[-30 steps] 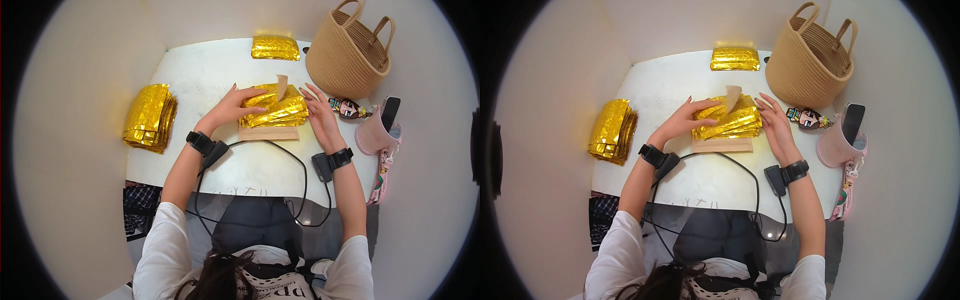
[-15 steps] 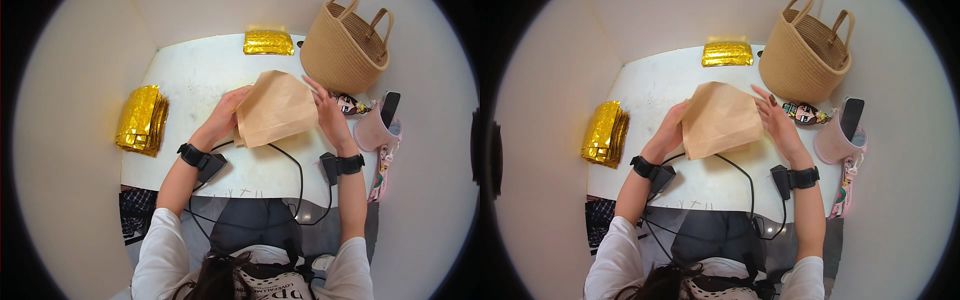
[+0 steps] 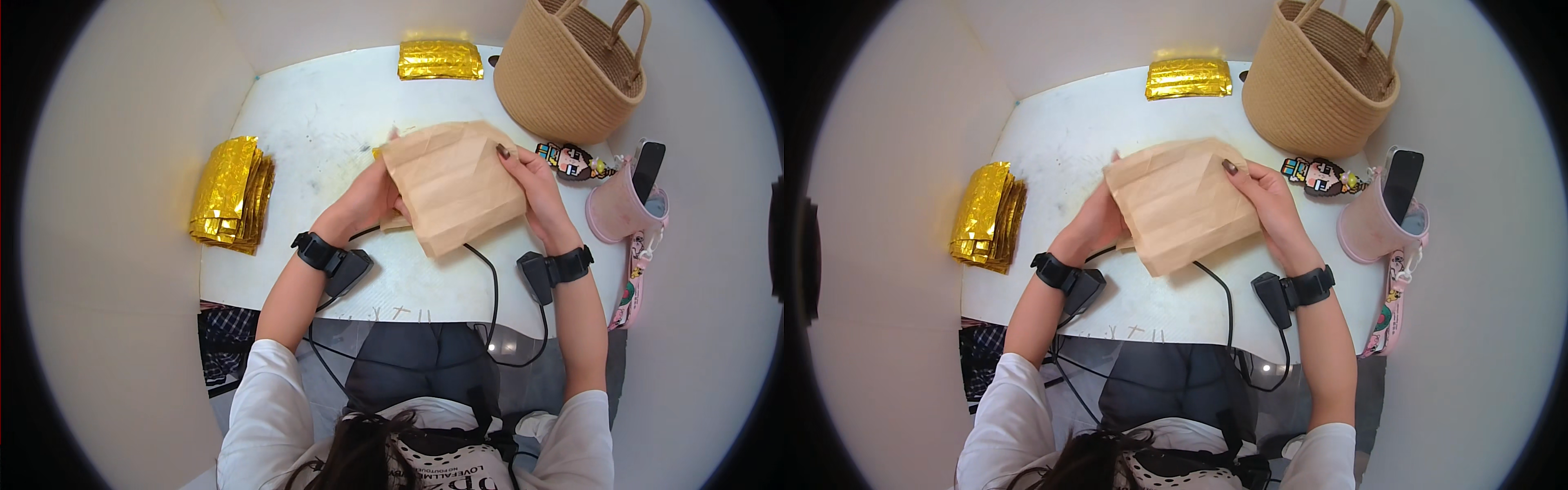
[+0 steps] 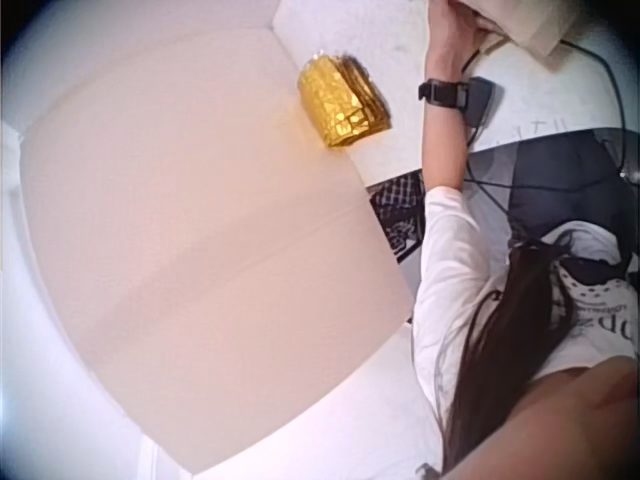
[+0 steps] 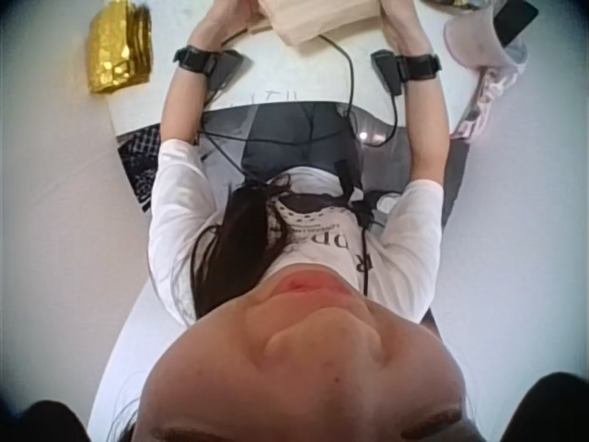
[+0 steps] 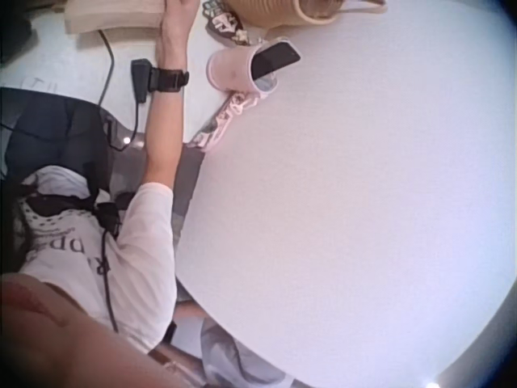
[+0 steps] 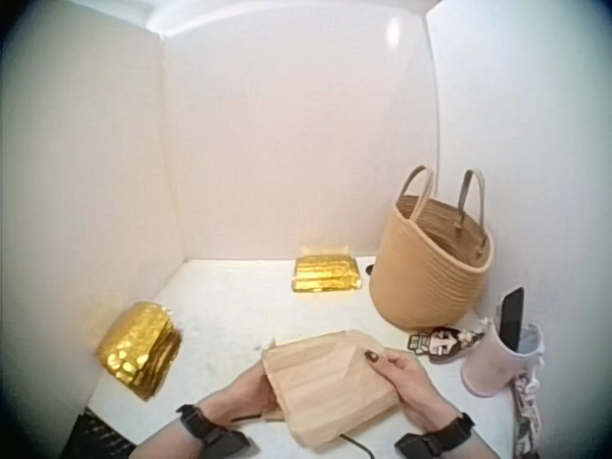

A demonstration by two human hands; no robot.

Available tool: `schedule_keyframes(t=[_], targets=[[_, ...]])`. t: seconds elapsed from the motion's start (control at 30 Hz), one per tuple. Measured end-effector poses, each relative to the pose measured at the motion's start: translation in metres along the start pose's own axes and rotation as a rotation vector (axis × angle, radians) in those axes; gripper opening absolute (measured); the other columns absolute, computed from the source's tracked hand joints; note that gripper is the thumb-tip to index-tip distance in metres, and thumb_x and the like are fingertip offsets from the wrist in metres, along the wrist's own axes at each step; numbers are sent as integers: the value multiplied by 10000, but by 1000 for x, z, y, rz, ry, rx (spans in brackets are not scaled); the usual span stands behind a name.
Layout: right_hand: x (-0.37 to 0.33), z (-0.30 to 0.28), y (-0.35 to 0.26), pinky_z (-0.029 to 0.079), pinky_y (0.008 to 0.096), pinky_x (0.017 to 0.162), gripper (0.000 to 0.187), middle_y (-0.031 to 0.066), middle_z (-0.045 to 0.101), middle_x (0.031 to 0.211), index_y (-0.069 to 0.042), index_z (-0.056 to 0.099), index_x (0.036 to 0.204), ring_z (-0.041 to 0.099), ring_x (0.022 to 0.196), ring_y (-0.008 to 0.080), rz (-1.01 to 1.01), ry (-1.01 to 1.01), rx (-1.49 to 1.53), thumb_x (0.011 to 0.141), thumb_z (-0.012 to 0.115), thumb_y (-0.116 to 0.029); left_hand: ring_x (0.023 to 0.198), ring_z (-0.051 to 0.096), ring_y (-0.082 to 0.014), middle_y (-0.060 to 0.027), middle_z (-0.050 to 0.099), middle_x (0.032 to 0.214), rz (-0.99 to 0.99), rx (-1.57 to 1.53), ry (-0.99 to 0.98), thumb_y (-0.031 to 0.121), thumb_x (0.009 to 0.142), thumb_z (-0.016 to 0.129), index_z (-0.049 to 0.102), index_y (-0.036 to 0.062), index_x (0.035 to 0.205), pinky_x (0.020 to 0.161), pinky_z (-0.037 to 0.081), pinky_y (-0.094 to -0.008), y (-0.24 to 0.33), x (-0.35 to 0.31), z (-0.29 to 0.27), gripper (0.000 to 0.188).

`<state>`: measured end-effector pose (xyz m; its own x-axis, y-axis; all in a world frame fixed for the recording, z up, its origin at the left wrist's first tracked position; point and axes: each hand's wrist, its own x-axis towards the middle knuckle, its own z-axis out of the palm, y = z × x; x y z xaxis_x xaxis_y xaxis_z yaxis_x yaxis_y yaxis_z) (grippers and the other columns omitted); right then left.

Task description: Fold and stack gold bubble mailers on a white desk.

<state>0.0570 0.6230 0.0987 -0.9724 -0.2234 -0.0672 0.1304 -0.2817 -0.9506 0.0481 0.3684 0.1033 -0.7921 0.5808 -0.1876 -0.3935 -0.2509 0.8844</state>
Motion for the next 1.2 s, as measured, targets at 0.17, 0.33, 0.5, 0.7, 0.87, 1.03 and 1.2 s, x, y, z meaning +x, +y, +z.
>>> schedule_keyframes(t=[0.17,0.33,0.5,0.7,0.87,1.03,1.2], targets=[[3,10,7,473,200,737,293,19,683,950,-12,654,1077,611,819,52,-73,131,129,928,598,-257,920,616,-77,-49,610,1176,61,-76,-1,378,965,492,469,76,1329,697,521,-224,9,-7,12,474],[5,-10,4,469,197,735,278,8,683,949,-20,653,1079,609,819,44,-60,136,9,932,591,-247,702,568,-9,-14,683,928,217,473,266,234,923,592,548,62,1244,573,418,-165,4,-1,15,367],[6,-13,-3,467,195,758,232,3,680,944,-25,634,1102,612,815,45,-59,113,-73,917,563,-145,709,560,-2,22,654,869,231,343,269,203,931,564,557,67,1214,589,417,-157,3,-3,15,314],[8,-21,2,471,207,793,256,15,655,1010,-45,594,1144,618,888,66,-54,59,16,911,511,-110,713,548,2,18,627,903,268,376,171,131,926,461,567,104,1178,620,444,-160,6,-2,7,275],[6,-19,-4,466,216,811,237,10,626,1046,-66,580,1123,605,908,77,-42,-30,135,921,490,-151,709,552,-15,-6,613,984,267,414,151,67,886,391,566,115,1188,655,465,-159,7,-4,10,352],[9,-11,2,454,198,801,245,22,625,1047,-106,579,1156,587,907,64,-56,93,-121,917,556,-151,799,612,-73,-44,611,1035,205,522,107,124,894,384,546,108,1243,718,531,-230,4,-3,13,385],[8,-8,2,456,165,736,305,25,650,950,-99,562,1205,593,835,43,-24,64,-74,903,578,-64,898,626,-128,-87,602,1134,199,451,101,256,916,398,516,106,1296,749,532,-243,9,-5,14,425]])
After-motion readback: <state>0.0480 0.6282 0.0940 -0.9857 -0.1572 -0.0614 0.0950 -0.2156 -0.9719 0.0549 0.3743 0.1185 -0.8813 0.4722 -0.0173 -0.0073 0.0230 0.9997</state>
